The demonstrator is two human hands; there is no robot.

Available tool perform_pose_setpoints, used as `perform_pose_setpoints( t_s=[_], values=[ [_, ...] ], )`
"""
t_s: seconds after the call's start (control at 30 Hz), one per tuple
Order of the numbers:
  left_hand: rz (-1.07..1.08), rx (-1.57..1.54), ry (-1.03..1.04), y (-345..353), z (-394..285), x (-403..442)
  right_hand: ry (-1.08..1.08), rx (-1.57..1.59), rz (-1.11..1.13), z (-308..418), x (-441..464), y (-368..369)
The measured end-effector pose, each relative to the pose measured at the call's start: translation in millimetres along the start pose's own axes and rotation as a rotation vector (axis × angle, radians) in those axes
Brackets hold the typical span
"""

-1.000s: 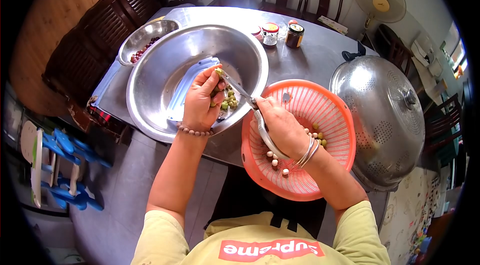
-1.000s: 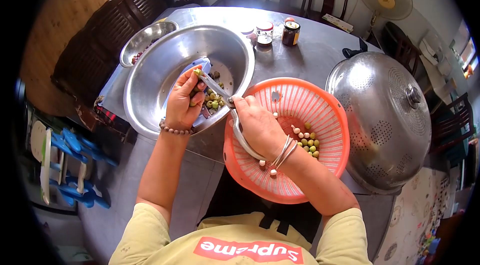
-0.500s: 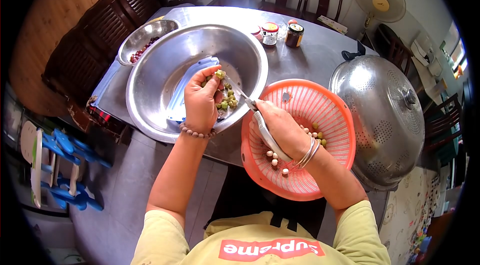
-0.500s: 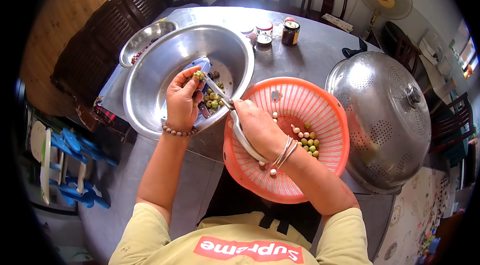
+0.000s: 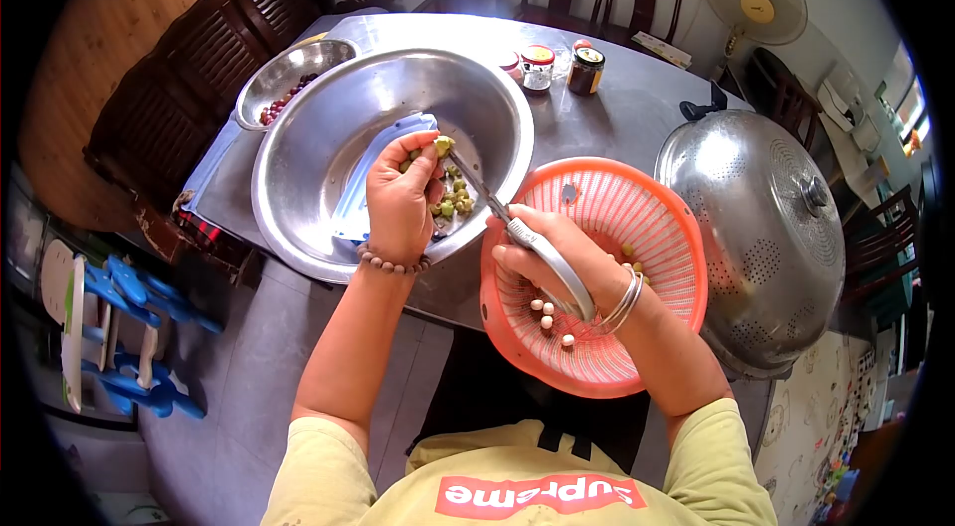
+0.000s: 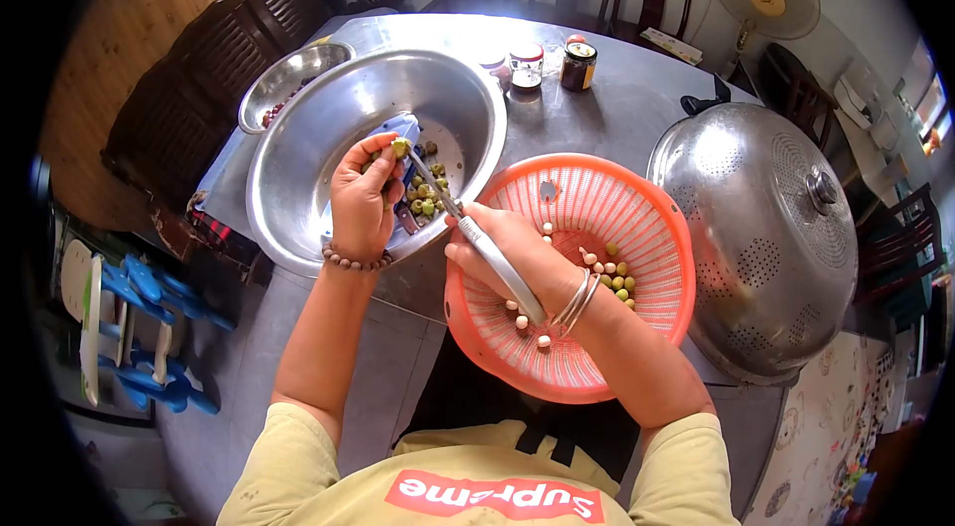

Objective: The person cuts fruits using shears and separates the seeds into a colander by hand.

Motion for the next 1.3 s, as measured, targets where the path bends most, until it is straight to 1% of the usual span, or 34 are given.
perform_pose_setpoints(
  t_s=[0.03, 0.07, 0.13, 0.3, 0.37, 0.4, 0.43, 0.5, 0.57, 0.63, 0.77, 0.83, 0.97, 1.13, 1.27, 1.3],
  values=[
    [-0.004, -0.002, 0.008, 0.9, -1.1, -0.4, 0.001, 0.121, 0.017, 2.0, -0.9, 1.1],
    [-0.008, -0.004, 0.015, 1.3, -2.0, -0.6, 0.001, 0.121, 0.018, 3.1, -1.6, 0.2],
    [0.003, -0.018, 0.018, 0.4, -1.3, 0.0, 0.122, 0.327, 0.100, -3.4, -3.8, 4.4],
    [0.006, -0.044, 0.020, 4.2, -2.3, 0.3, 0.162, 0.433, 0.139, 0.6, -4.7, 2.5],
    [-0.014, -0.051, -0.021, 4.9, -0.1, 0.5, 0.085, 0.397, 0.065, -4.7, -0.6, 2.7],
    [-0.014, -0.051, -0.020, 4.1, -0.2, 0.6, -0.080, 0.190, -0.030, 0.0, 4.3, 0.3],
    [-0.008, -0.058, -0.025, 3.1, 1.1, 0.7, -0.082, 0.189, -0.031, -3.8, 4.5, -0.2],
    [0.000, -0.066, -0.031, -0.8, 4.4, 2.7, -0.196, -0.293, -0.147, 5.4, 2.9, -7.1],
    [0.049, -0.089, -0.047, -3.3, 7.9, 4.2, -0.191, -0.300, -0.153, 12.1, 1.6, -7.3],
    [0.054, -0.102, -0.076, -4.2, 9.1, 4.3, -0.219, -0.433, -0.194, 14.1, 0.5, -9.3],
    [0.031, -0.125, -0.166, -0.9, 12.3, 2.1, -0.271, -0.454, -0.196, 13.5, 1.2, -8.7],
    [0.026, -0.116, -0.148, -2.9, 12.3, 2.8, -0.290, -0.495, -0.208, 14.8, -0.1, -8.0],
    [0.001, -0.088, -0.101, -4.2, 9.3, 1.5, -0.293, -0.472, -0.212, 7.8, 1.2, -8.3],
    [0.004, -0.060, -0.095, -3.0, 9.5, 1.7, -0.228, -0.413, -0.137, 2.9, 3.4, -8.4],
    [0.018, -0.065, -0.104, -1.6, 9.7, 0.8, -0.239, -0.326, -0.140, 0.9, 4.2, -9.2],
    [0.018, -0.065, -0.103, -1.4, 9.5, 0.5, -0.100, -0.202, -0.079, -4.1, 5.4, -8.5]
  ],
)
Point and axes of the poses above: each hand's wrist, its own x-axis towards the middle knuckle, its own y-axis out of the palm, z = x × y, the point moved 8 cm from there along x, towards the middle knuckle
